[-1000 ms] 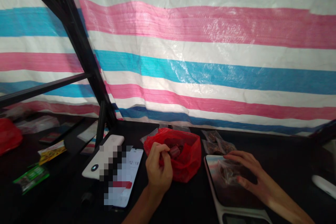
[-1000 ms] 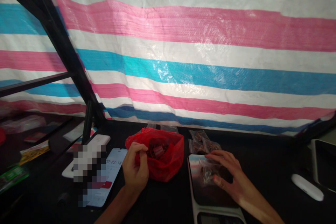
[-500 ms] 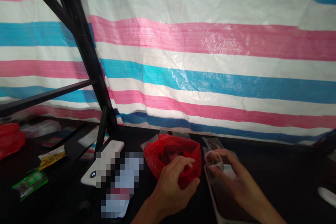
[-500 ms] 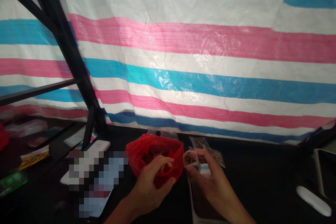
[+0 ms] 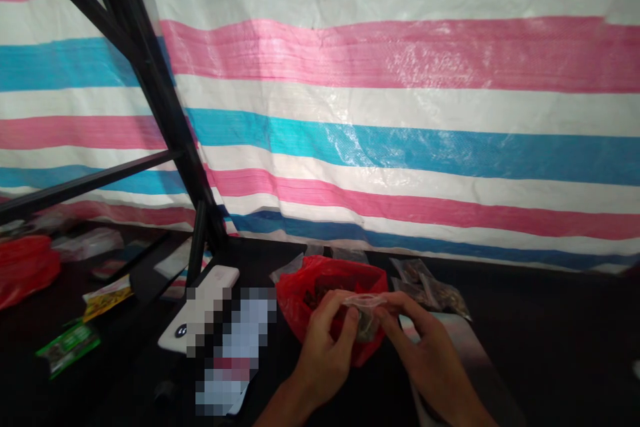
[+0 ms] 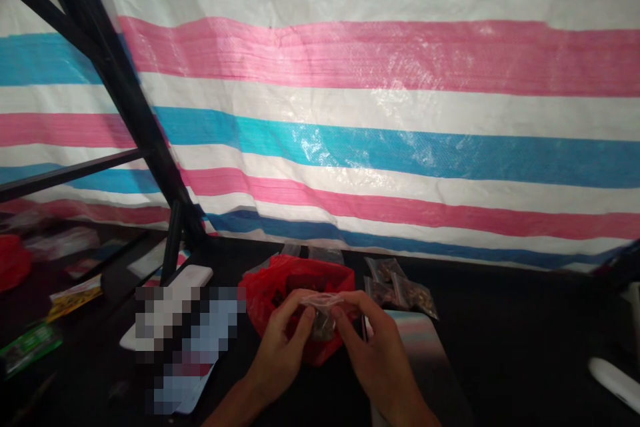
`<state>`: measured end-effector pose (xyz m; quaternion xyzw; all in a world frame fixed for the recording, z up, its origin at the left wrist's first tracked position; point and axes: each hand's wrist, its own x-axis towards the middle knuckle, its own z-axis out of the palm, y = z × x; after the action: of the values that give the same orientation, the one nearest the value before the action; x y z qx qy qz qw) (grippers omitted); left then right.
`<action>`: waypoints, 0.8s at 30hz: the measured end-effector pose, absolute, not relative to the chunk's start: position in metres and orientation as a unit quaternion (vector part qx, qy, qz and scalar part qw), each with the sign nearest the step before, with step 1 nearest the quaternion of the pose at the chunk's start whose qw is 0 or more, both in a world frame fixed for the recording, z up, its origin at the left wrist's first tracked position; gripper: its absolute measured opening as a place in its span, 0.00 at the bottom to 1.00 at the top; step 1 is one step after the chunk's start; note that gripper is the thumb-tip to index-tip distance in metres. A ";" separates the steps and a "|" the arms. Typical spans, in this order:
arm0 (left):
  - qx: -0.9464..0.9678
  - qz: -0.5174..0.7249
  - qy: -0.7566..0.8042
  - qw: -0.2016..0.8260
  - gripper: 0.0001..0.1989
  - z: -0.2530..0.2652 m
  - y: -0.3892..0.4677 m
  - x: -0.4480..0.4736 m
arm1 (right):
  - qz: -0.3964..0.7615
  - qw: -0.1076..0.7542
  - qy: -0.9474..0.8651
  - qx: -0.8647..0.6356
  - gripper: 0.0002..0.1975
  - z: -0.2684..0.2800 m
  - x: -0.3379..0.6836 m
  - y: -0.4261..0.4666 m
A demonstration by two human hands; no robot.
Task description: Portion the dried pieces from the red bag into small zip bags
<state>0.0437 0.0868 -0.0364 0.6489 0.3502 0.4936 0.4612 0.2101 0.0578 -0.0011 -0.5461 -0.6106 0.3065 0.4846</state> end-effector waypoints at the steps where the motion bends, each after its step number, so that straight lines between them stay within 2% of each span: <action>1: 0.643 0.492 0.350 0.471 0.17 -0.037 0.086 0.044 | 0.309 0.489 -0.605 -0.547 0.13 -0.001 0.210 0.058; 8: 0.644 0.477 0.366 0.472 0.18 -0.038 0.084 0.046 | 0.312 0.509 -0.564 -0.570 0.15 -0.001 0.208 0.059; 15: 0.600 0.520 0.389 0.467 0.22 -0.041 0.083 0.048 | 0.310 0.512 -0.583 -0.548 0.15 -0.005 0.203 0.056; 20: 0.608 0.488 0.348 0.521 0.19 -0.038 0.079 0.049 | 0.321 0.526 -0.583 -0.530 0.14 -0.008 0.203 0.056; 24: 0.615 0.495 0.358 0.499 0.19 -0.038 0.080 0.050 | 0.334 0.506 -0.600 -0.522 0.13 -0.007 0.204 0.057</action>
<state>0.0497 0.0799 -0.0380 0.6150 0.3580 0.4946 0.4990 0.2038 0.0568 -0.0073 -0.5221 -0.6003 0.3339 0.5056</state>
